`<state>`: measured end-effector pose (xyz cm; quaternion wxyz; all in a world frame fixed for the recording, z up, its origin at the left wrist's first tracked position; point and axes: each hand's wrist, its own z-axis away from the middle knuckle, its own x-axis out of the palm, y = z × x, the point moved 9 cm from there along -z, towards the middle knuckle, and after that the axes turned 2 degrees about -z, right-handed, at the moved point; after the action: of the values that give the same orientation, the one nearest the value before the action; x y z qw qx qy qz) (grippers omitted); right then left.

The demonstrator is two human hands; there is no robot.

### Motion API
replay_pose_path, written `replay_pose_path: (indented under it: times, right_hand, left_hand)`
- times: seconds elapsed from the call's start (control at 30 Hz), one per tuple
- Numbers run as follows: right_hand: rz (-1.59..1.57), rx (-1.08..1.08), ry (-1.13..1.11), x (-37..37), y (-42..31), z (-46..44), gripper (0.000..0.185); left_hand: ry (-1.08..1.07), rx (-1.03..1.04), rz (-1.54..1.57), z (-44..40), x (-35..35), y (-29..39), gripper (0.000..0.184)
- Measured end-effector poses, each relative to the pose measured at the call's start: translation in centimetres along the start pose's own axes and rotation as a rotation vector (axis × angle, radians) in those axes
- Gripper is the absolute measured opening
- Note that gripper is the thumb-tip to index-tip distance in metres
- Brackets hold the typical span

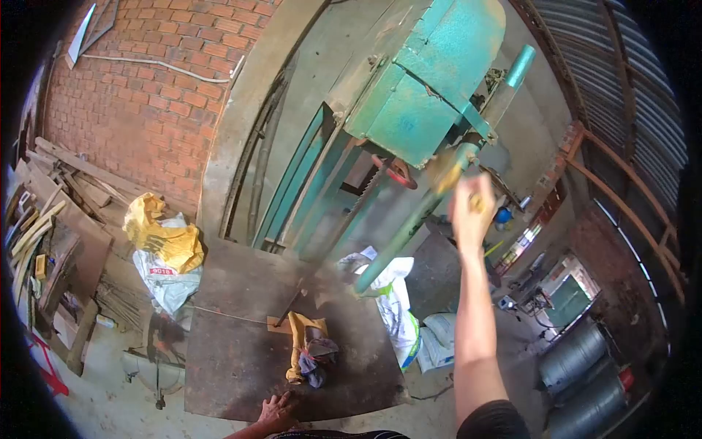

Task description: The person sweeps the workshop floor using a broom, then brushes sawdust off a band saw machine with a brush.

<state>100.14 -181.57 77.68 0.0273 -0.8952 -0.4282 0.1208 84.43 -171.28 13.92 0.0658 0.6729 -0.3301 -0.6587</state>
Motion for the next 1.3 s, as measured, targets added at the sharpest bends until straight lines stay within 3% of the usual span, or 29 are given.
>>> replay_pose_path:
  times: [0.1,0.2,0.23,0.27,0.3,0.37,0.5,0.57,0.63,0.7,0.8,0.9,0.93,1.0,1.07,1.13,1.2,1.3]
  right_hand:
    - [0.098,-0.066,0.158,-1.1,-2.1,-3.0,0.012]
    - [0.007,0.158,-0.214,3.2,2.6,0.2,0.011]
    - [-0.028,0.280,-0.370,4.8,5.7,2.7,0.012]
    - [-0.085,0.583,-0.524,5.8,6.4,5.9,0.009]
    - [-0.015,0.607,-0.553,5.9,6.1,7.4,0.011]
    - [-0.066,0.527,-0.415,4.6,4.6,6.5,0.012]
    - [-0.038,0.015,0.043,-0.2,-1.0,2.0,0.015]
    - [-0.097,0.105,0.004,-0.4,0.7,3.3,0.013]
    - [-0.234,0.397,-0.332,2.3,3.9,7.4,0.010]
    - [-0.141,0.673,-0.517,4.4,6.5,13.1,0.009]
    - [-0.098,0.564,-0.490,5.6,5.4,16.4,0.010]
    - [-0.263,0.583,-0.387,7.1,4.8,19.7,0.009]
    - [-0.229,0.549,-0.461,7.8,4.4,21.0,0.009]
    - [-0.206,0.660,-0.575,8.2,5.9,24.1,0.009]
    - [-0.048,0.681,-0.576,6.4,7.5,25.7,0.009]
    - [-0.233,0.896,-0.527,4.4,7.9,28.1,0.007]
    - [-0.300,0.979,-0.480,2.5,7.8,30.5,0.006]
    - [-0.292,1.053,-0.417,-0.7,8.4,34.3,0.005]
  left_hand:
    - [-0.044,0.026,-0.082,0.2,-0.9,0.2,0.065]
    - [-0.039,0.027,-0.077,0.3,-0.2,-0.2,0.066]
    - [-0.033,0.026,-0.070,0.4,-0.3,-0.2,0.066]
    - [-0.037,0.025,-0.060,0.5,-0.4,-0.2,0.066]
    - [-0.044,0.025,-0.053,0.6,-0.4,-0.3,0.066]
    - [-0.031,0.054,-0.049,0.8,-0.1,-0.6,0.065]
    - [-0.038,0.116,-0.087,0.8,-0.3,-0.2,0.062]
    - [-0.021,0.114,-0.070,0.7,0.2,-0.5,0.061]
    - [-0.006,0.093,-0.037,0.5,0.4,-0.8,0.060]
    - [-0.002,0.083,-0.029,0.6,0.2,-0.6,0.059]
    - [0.035,0.101,0.044,0.7,-0.2,-0.7,0.058]
    - [0.051,0.088,0.187,0.2,-2.5,-0.4,0.057]
    - [0.029,0.074,0.191,-0.3,-1.8,-1.3,0.057]
    - [0.061,0.274,0.384,-1.5,-1.0,-1.5,0.053]
    - [0.091,0.189,0.345,-1.7,-2.3,-2.7,0.051]
    - [0.118,0.113,0.303,-2.3,-3.6,-3.3,0.050]
    - [0.155,-0.357,0.370,-3.0,-4.4,-6.9,0.056]
    - [0.127,-0.501,0.394,-5.8,-7.2,-6.3,0.070]
